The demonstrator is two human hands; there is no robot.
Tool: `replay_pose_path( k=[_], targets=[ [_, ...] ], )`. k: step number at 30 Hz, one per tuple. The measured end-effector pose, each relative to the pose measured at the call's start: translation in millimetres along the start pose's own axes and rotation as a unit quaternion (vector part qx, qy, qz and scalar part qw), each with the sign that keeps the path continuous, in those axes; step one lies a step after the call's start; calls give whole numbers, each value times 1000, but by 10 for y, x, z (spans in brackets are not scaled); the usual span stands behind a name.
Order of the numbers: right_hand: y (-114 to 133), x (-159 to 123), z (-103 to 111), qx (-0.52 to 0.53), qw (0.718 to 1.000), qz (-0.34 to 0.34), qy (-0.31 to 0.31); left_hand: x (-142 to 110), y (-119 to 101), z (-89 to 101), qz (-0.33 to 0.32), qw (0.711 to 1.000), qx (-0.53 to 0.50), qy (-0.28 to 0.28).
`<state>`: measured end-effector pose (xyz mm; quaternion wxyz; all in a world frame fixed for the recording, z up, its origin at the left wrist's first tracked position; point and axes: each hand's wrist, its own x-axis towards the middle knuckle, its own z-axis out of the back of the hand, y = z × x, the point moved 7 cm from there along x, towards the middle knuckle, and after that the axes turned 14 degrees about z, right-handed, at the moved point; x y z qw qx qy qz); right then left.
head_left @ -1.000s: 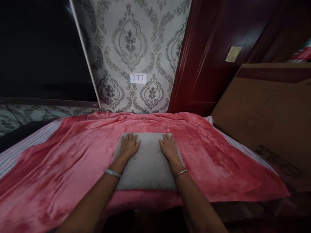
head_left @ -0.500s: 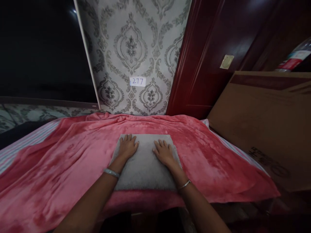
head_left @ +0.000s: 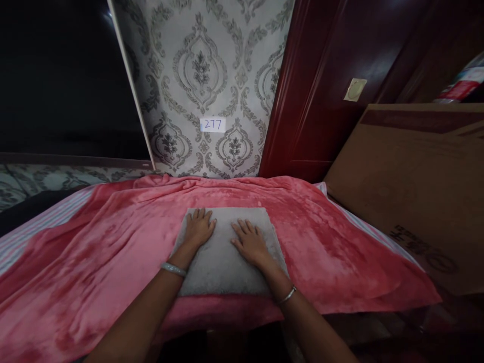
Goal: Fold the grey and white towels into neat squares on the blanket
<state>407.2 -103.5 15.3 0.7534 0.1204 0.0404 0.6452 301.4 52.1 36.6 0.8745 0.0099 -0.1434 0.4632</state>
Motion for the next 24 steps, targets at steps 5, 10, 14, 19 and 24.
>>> replay_pose_path(
  k=[5,10,14,19,24],
  targets=[
    [-323,-177,56,-31,997,-71,-17,7,4,-4,0,1000,5,10],
    [-403,-253,63,-47,994,-95,-34,7,1,-2,2,1000,-2,9],
    [-384,-238,60,-47,994,-94,-42,0,1,-1,-4,1000,-16,2],
    [-382,-241,69,-47,994,-91,-49,13,21,23,-19,998,-58,-23],
    [-379,-249,70,-42,994,-91,-52,14,14,84,-53,991,-119,-22]
  ],
)
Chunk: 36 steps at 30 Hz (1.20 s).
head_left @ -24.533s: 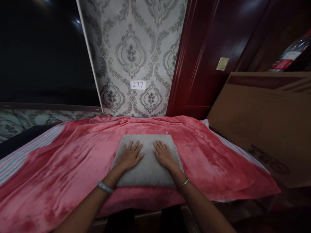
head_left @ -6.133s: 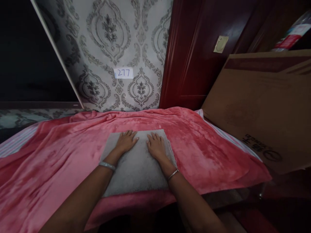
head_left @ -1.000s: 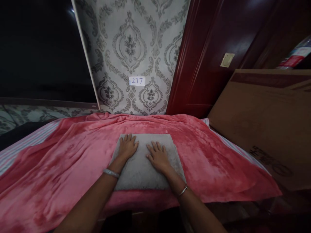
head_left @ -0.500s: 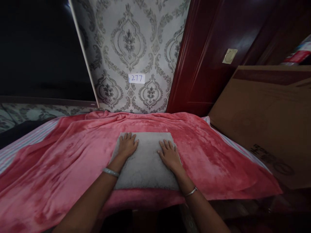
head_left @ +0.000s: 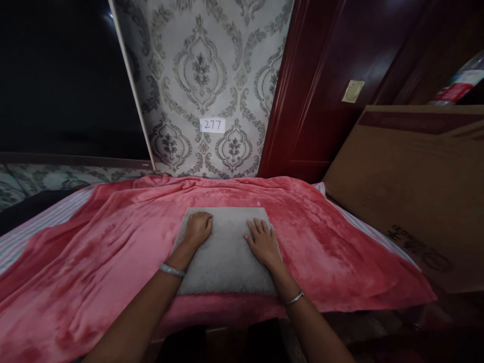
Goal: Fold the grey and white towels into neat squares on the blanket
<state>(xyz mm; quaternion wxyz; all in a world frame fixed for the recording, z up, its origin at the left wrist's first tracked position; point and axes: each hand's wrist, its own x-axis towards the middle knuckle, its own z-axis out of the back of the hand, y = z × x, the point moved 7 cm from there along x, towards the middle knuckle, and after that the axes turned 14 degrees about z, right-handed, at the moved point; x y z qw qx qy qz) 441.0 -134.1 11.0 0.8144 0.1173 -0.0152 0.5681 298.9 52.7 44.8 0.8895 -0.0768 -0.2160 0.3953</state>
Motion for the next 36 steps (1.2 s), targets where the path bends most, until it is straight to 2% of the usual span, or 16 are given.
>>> replay_pose_path(
  k=[7,12,15,19,23,30,33,36],
  targets=[
    [-7,5,-12,3,1000,3,-2,-25,-66,1,-5,1000,19,21],
    [-2,-1,8,3,1000,2,-4,-41,-89,-17,2,998,40,58],
    [0,-4,11,8,1000,0,2,-146,-29,-26,-2,994,52,93],
    [1,0,1,1,1000,4,6,-424,108,-74,-14,987,78,138],
    [-8,-2,-19,-9,1000,-2,6,-624,153,-61,-30,991,67,108],
    [36,-14,53,-15,1000,-7,23,-655,147,-38,-34,996,45,72],
    [201,-23,133,0,999,4,45,-659,155,-39,-31,995,46,78],
    [516,-35,146,22,996,60,56,-665,158,-32,-32,996,42,72]
  ],
)
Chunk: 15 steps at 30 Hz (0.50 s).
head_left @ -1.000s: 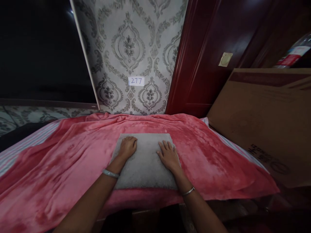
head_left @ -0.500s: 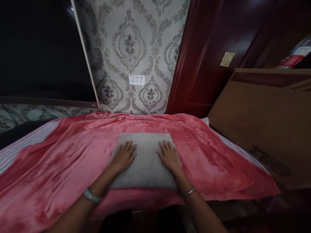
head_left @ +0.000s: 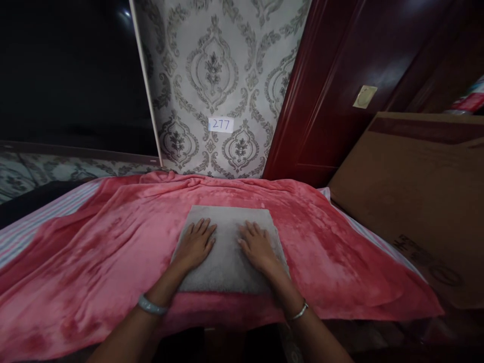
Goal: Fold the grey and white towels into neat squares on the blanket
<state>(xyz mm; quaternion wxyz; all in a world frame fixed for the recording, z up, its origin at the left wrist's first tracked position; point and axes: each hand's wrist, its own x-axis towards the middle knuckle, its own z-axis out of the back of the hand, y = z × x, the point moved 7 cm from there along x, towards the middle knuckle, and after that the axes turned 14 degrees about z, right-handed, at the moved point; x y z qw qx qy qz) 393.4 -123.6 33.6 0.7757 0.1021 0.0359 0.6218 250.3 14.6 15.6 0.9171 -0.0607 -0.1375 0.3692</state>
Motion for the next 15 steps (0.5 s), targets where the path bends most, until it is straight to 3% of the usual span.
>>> replay_pose_path(
  k=[5,15],
  targets=[
    [339,-3,-200,15,998,58,-8,-8,0,12,0,1000,-6,-10],
    [309,-2,-267,21,998,60,-4,-8,-3,13,1,1000,-5,-12]
  ],
)
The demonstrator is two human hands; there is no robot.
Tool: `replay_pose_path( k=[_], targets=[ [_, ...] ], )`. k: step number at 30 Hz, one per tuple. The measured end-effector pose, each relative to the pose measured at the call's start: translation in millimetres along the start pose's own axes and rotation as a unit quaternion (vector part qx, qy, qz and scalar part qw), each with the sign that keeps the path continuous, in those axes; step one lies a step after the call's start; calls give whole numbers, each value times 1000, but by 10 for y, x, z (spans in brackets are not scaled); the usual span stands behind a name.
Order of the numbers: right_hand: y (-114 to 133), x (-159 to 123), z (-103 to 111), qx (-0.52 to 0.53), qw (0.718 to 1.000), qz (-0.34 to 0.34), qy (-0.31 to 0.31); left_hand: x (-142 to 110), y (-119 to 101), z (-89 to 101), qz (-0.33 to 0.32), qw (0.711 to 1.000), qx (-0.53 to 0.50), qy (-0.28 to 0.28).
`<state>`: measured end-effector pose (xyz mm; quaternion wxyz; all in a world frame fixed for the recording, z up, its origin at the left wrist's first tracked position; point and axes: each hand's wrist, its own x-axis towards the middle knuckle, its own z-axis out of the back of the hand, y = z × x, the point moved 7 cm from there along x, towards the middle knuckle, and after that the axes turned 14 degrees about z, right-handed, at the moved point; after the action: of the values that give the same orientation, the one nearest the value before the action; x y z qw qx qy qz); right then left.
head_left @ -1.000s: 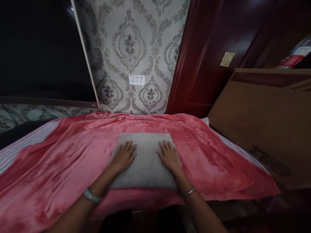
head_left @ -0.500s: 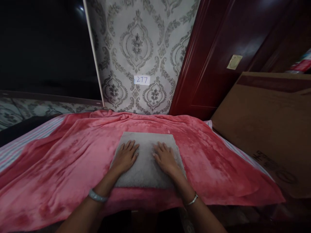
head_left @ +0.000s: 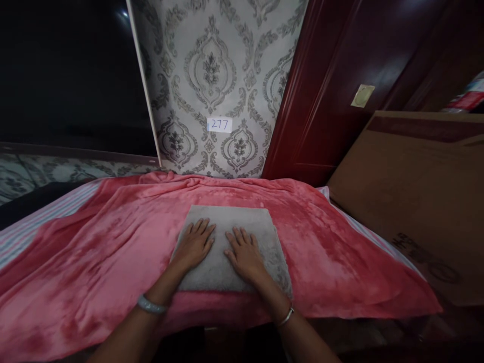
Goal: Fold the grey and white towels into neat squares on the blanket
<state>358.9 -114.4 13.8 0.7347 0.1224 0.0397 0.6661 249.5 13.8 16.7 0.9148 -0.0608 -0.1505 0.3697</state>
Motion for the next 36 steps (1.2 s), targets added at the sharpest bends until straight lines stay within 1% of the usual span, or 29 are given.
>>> replay_pose_path(
  k=[4,7,11,15,18,21,25,28,30,32,34,36],
  targets=[
    [-28,-41,1,8,1000,14,12,1,10,-7,0,1000,3,-1],
    [-120,-145,31,7,1000,6,20,1,15,0,0,1000,1,0],
    [-335,-347,83,-9,999,-35,29,5,5,4,0,1000,4,13],
    [-544,-534,107,-34,996,-87,17,8,-1,-1,5,1000,13,28],
    [-641,-627,90,-42,992,-116,1,6,2,-2,4,1000,10,25],
    [-675,-672,82,-44,990,-132,-6,6,8,-3,1,1000,10,20],
    [-625,-674,151,-48,989,-138,4,9,10,-9,-2,1000,7,22],
    [-496,-653,197,-37,990,-132,21,12,15,-22,-9,1000,0,13],
    [-339,-614,179,-21,995,-98,23,14,21,-32,-13,1000,-5,3],
    [-153,-564,116,-4,999,-41,15,16,26,-36,-14,1000,-7,-6],
    [-3,-524,30,8,1000,9,2,17,28,-43,-11,1000,-5,-1],
    [67,-504,-45,13,999,35,-11,16,25,-48,-6,1000,-1,11]
  ],
)
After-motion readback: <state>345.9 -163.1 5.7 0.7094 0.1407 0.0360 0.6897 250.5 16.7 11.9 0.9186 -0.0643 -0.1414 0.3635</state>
